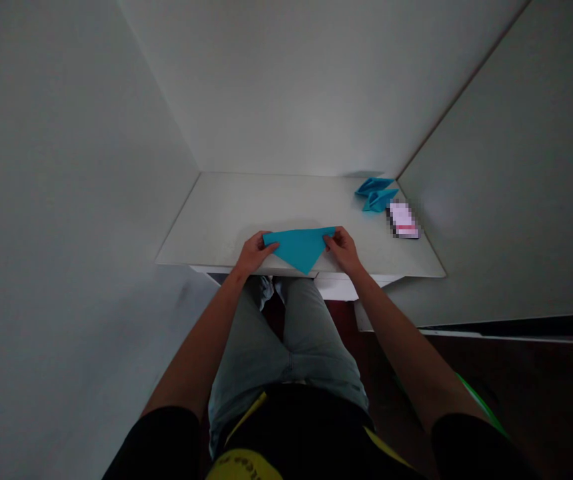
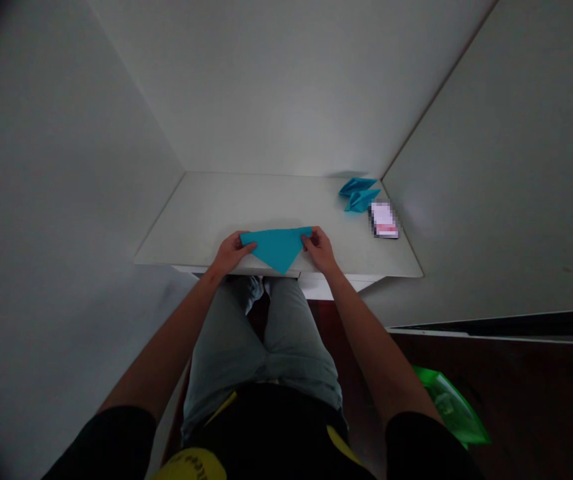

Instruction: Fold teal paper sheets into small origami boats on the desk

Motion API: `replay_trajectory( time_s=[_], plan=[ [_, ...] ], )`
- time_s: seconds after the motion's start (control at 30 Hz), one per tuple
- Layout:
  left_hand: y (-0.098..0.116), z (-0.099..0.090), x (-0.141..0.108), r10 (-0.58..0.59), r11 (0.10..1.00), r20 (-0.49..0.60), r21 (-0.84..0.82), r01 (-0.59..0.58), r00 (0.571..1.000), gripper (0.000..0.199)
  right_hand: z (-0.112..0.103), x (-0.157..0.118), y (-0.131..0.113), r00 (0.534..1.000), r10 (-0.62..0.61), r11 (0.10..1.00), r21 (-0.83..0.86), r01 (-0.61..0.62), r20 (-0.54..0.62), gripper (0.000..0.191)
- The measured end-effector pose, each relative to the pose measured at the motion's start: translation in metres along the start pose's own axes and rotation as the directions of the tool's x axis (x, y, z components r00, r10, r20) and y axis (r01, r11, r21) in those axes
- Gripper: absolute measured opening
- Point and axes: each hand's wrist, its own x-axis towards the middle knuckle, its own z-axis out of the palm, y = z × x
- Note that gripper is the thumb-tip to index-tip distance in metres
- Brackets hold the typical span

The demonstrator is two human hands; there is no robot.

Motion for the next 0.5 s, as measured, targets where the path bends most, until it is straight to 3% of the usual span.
replay_trajectory(
  time_s=[0.17,0.5],
  plan=[
    [0.0037,0.0011,-0.003,0.01,0.997,0.017,0.08,-0.011,1.0,0.049,-0.0059,0.0004,0.0005,1.0,0.01,1.0,-0.019,-0.01,-0.018,0.041],
    [0.0076,-0.0024,0.0003,0.015,0.998,0.01,0.054,-0.016,1.0,0.04,-0.0104,-0.0001,0.0062,0.997,0.066,0.997,-0.024,-0.068,-0.049,0.03]
  ],
)
